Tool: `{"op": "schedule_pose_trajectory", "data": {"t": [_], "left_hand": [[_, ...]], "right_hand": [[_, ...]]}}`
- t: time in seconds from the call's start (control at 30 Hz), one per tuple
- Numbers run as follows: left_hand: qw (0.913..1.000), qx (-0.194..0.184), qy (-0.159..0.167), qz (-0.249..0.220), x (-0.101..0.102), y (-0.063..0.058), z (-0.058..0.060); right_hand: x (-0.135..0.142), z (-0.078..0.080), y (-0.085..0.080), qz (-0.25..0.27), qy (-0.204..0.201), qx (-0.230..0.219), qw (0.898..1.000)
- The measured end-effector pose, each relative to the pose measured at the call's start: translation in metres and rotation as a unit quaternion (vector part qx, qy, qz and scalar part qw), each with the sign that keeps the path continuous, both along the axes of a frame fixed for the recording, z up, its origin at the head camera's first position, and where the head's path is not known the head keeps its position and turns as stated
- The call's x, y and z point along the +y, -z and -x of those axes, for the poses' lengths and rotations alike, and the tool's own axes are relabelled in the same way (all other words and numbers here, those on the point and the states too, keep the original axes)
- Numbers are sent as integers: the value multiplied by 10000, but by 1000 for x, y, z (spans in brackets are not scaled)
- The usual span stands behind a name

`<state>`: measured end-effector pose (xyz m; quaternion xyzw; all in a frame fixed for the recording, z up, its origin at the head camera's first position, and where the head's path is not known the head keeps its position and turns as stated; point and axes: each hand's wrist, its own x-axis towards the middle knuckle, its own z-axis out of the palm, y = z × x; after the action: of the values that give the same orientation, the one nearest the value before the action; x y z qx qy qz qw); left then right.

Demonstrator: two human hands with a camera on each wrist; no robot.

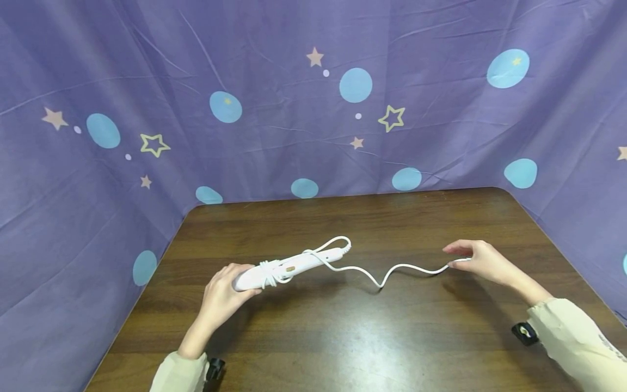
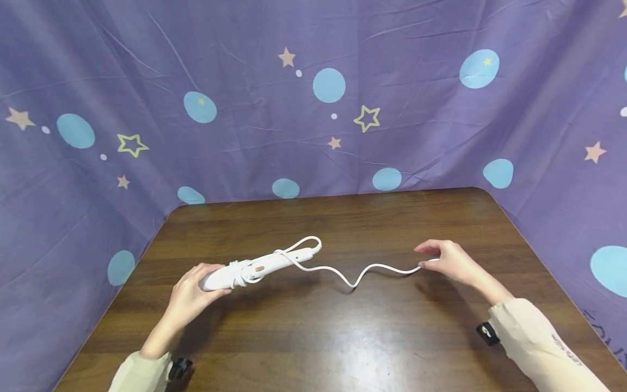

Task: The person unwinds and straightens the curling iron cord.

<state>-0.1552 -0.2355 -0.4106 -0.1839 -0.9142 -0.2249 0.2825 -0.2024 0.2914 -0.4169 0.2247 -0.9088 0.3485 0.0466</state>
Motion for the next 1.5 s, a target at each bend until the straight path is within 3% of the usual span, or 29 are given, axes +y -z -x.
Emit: {"op": "schedule_pose_trajectory", "data": {"t": [0.3, 0.5, 0.73, 0.87, 1.1, 1.17, 1.5], "left_hand": [[10000, 83, 29, 41, -1, 0, 1], [9999, 136, 57, 47, -2, 0, 2], [9999, 103, 126, 7, 0, -2, 0], [9998, 121, 160, 6, 1, -2, 0], [9996, 143, 245, 3, 3, -2, 1], [9996, 134, 244, 10, 4, -2, 0], [9995, 154, 292, -16, 7, -3, -1]], "right_hand": [[-54, 4, -5, 140, -286, -146, 9994], [-86, 2, -4, 622, -799, 127, 9948], [-113, 2, 3, 870, -1241, -235, 9882], [-126, 2, 4, 837, -1389, -120, 9867], [-145, 1, 6, 860, -1282, -79, 9880], [-152, -4, -2, 899, -1265, -154, 9878], [-167, 2, 11, 979, -1374, -128, 9856]]}}
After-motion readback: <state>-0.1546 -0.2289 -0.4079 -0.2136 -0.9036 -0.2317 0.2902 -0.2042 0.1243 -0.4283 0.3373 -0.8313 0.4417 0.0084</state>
